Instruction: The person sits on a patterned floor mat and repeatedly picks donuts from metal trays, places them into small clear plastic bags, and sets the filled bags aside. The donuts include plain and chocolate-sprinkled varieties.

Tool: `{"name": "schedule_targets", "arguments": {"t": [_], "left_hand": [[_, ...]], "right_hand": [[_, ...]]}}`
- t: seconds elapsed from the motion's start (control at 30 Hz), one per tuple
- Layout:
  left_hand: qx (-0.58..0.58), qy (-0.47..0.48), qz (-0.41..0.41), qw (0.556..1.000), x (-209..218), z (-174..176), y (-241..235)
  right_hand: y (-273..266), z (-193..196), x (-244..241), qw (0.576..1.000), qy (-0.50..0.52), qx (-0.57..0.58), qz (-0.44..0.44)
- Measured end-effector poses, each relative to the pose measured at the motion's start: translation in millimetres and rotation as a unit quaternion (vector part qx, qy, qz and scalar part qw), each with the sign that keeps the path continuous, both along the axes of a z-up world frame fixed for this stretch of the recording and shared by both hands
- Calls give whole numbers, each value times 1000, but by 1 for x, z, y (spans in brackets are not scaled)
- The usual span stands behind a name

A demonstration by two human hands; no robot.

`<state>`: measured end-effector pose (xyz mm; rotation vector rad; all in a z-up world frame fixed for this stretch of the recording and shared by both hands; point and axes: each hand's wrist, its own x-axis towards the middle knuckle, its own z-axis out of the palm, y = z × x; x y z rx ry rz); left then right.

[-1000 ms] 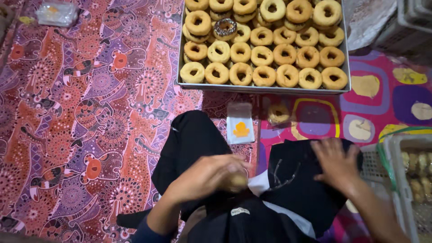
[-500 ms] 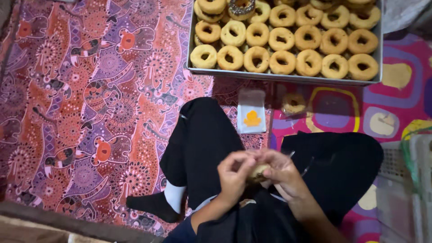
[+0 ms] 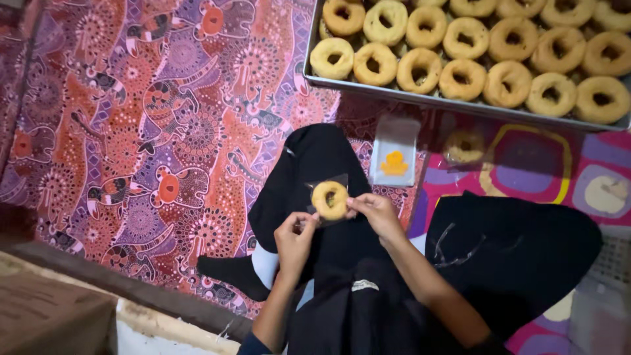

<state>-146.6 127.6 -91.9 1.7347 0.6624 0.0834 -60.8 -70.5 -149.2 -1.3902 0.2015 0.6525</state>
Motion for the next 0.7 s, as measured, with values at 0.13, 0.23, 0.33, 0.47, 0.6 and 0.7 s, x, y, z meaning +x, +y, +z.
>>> {"name": "schedule_targets", "arguments": {"t": [0.13,0.23,0.33,0.47,0.6,0.7], "left_hand": [[-147,73,-113,980,-1,-11,-4],[-177,103,-204,957,4,1,-17],[-104,43,-188,976,21,16,-26],[-34,17,-138,990,33,24,-1],[356,14,-246,901,31,13,52],[497,95,-287,813,8,-11,93]], "right_hand": [[-15,-25,-16,995,92,-17,-42],[-40,-24,-6,995,77,68,11],[-96,-20,43,992,-6,5,-127],[-195,-28,128,955,-63,-162,-242],[-240,-33,172,972,86,-135,-171],[-237,-48,177,969,206,-68,-115]]}}
